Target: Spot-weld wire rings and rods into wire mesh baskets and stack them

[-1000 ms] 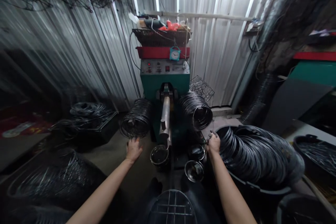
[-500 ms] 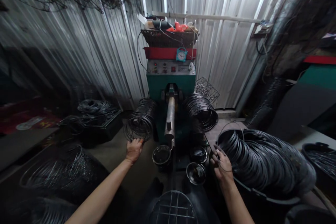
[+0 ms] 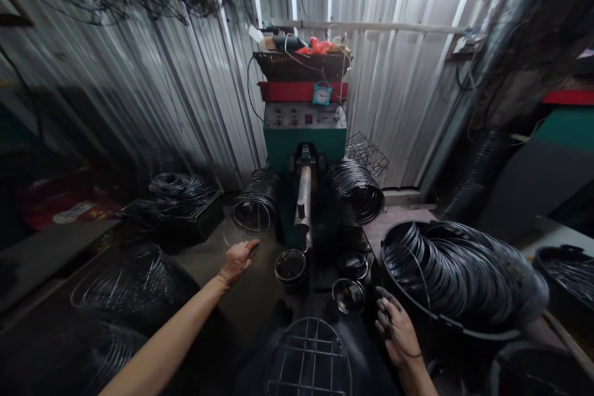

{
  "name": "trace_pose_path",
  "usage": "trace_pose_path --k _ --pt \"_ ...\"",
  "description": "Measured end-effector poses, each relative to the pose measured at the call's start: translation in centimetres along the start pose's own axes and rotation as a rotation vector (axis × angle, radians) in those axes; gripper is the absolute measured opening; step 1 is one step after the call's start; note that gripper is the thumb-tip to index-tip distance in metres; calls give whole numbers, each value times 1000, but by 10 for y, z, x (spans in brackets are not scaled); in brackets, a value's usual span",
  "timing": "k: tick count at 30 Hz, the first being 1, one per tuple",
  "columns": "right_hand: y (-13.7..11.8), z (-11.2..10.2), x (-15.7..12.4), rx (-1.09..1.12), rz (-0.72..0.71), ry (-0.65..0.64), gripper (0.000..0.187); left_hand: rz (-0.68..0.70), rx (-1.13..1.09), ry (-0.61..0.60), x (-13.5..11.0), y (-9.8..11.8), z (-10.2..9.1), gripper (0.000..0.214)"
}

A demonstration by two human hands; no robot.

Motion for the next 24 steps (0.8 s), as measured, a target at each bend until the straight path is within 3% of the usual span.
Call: trace_pose_path --k 3,5,8,9,10,11,13,14,16,18,20,24 --pt "4 7 -12 -48 18 -38 27 -57 2 61 12 -3 -42 32" --pt "7 12 -21 -93 33 -44 34 -197 3 151 20 -13 -92 37" --pt "13 23 -34 -199 30 -79 40 -517 29 291 20 -37 -168 48" --pt "16 27 -39 -254 25 -110 40 -574 7 268 18 -42 -179 51" --pt "19 33 -44 -324 18 -144 39 -619 -76 196 15 -47 -178 50" --pt "22 38 -49 -402 -3 -180 36 -658 -235 67 8 -50 -163 49" --pt "26 47 -59 -558 -82 -236 30 -746 -655 -289 -26 -41 -106 52" --pt "28 51 -64 -623 -130 -256 28 -813 -843 -465 -53 -30 -74 56" --pt "34 53 -73 -712 -201 -274 28 -925 -1030 -667 -111 -7 -23 59" --pt "43 48 -80 -754 -216 -261 32 -999 -1140 -792 -162 17 18 55" --pt "54 38 -84 -764 -206 -236 35 -1012 -1264 -835 -195 41 43 50" --pt "70 22 -88 -741 -181 -212 38 -1010 -1406 -821 -221 72 57 55"
Point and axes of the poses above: each hand's wrist, its own x-axis towards the middle knuckle, its own z-axis out of the palm, y = z × x, the point moved 9 cm from there along x, towards the middle knuckle, and after that the axes turned 6 degrees about -z, right-handed, at the moved point
